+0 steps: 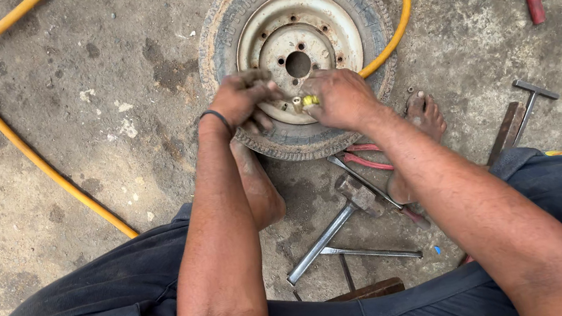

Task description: The person removes a tire from a rim, cleans the rim, inserts an inner tube, and reassembles the tire onto the rim. They use a metal tool to pry the tire off and on, and an air hose to inflate the tire.

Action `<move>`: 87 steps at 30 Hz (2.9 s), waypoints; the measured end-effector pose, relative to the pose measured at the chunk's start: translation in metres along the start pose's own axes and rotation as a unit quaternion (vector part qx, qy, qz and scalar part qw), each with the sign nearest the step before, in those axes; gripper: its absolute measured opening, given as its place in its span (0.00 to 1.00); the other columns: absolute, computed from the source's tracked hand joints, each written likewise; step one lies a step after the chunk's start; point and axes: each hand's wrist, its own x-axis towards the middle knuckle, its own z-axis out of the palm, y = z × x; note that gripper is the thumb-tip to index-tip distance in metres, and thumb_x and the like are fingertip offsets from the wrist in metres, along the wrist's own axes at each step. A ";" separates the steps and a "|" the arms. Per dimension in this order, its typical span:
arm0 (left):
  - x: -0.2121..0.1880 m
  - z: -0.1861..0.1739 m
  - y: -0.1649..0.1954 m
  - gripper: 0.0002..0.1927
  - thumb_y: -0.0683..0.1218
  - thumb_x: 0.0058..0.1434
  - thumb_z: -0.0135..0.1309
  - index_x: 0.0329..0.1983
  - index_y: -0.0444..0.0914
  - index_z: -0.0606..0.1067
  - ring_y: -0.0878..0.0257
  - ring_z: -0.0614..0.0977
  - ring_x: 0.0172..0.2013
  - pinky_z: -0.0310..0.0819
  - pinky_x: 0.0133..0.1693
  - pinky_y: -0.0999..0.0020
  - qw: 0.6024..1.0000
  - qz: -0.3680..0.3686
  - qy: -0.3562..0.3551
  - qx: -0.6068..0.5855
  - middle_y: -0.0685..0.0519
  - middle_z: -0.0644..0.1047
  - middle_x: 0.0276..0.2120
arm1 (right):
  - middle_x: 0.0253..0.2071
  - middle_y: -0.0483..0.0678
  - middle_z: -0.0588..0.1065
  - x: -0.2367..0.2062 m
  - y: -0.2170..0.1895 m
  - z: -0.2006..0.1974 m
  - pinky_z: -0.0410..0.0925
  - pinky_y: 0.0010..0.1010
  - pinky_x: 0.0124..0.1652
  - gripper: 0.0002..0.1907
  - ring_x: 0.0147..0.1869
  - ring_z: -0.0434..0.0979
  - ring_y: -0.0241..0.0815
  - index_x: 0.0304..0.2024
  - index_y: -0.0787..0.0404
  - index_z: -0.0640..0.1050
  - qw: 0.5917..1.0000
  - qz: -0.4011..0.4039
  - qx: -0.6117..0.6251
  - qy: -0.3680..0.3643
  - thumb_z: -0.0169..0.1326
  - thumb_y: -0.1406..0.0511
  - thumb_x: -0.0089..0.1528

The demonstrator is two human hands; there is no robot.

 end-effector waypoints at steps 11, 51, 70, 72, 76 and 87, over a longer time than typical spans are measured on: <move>0.051 -0.027 0.004 0.25 0.52 0.52 0.71 0.52 0.46 0.76 0.53 0.74 0.57 0.68 0.60 0.47 0.854 0.108 0.461 0.216 0.50 0.77 0.54 | 0.35 0.48 0.78 -0.013 0.046 -0.028 0.72 0.42 0.49 0.14 0.42 0.79 0.42 0.35 0.54 0.80 0.986 0.139 0.069 0.060 0.65 0.52 0.63; 0.041 -0.056 -0.005 0.53 0.65 0.45 0.72 0.60 0.23 0.66 0.50 0.90 0.37 0.86 0.38 0.58 0.974 0.064 0.217 -0.021 0.32 0.81 0.41 | 0.77 0.59 0.53 0.057 0.099 -0.003 0.41 0.50 0.80 0.41 0.85 0.44 0.56 0.78 0.59 0.50 0.896 0.124 0.020 0.427 0.47 0.41 0.78; 0.035 -0.053 -0.008 0.56 0.62 0.39 0.78 0.64 0.27 0.68 0.50 0.85 0.53 0.82 0.52 0.55 0.959 0.181 0.219 0.021 0.35 0.79 0.54 | 0.72 0.59 0.65 0.030 0.146 -0.012 0.63 0.50 0.72 0.47 0.77 0.67 0.53 0.71 0.62 0.64 0.823 0.291 0.391 0.291 0.61 0.42 0.59; 0.041 -0.056 -0.017 0.59 0.63 0.39 0.80 0.66 0.27 0.66 0.48 0.82 0.57 0.78 0.56 0.53 0.954 0.190 0.228 0.038 0.33 0.76 0.57 | 0.76 0.60 0.60 0.018 0.153 -0.005 0.56 0.53 0.69 0.50 0.78 0.61 0.54 0.75 0.65 0.60 0.780 0.326 0.488 0.218 0.67 0.49 0.60; 0.049 -0.063 -0.027 0.62 0.64 0.40 0.81 0.70 0.29 0.66 0.46 0.77 0.64 0.73 0.64 0.52 0.947 0.216 0.231 0.063 0.34 0.74 0.63 | 0.67 0.66 0.69 0.006 0.142 0.011 0.69 0.44 0.64 0.57 0.71 0.72 0.55 0.74 0.67 0.52 0.714 0.319 0.595 0.187 0.73 0.62 0.53; 0.028 -0.050 -0.028 0.67 0.63 0.34 0.81 0.73 0.34 0.60 0.49 0.81 0.59 0.79 0.55 0.53 0.959 0.158 0.234 0.009 0.38 0.75 0.61 | 0.70 0.68 0.67 0.023 0.145 -0.007 0.72 0.43 0.62 0.59 0.73 0.72 0.58 0.77 0.70 0.53 0.806 0.219 0.517 0.188 0.78 0.63 0.56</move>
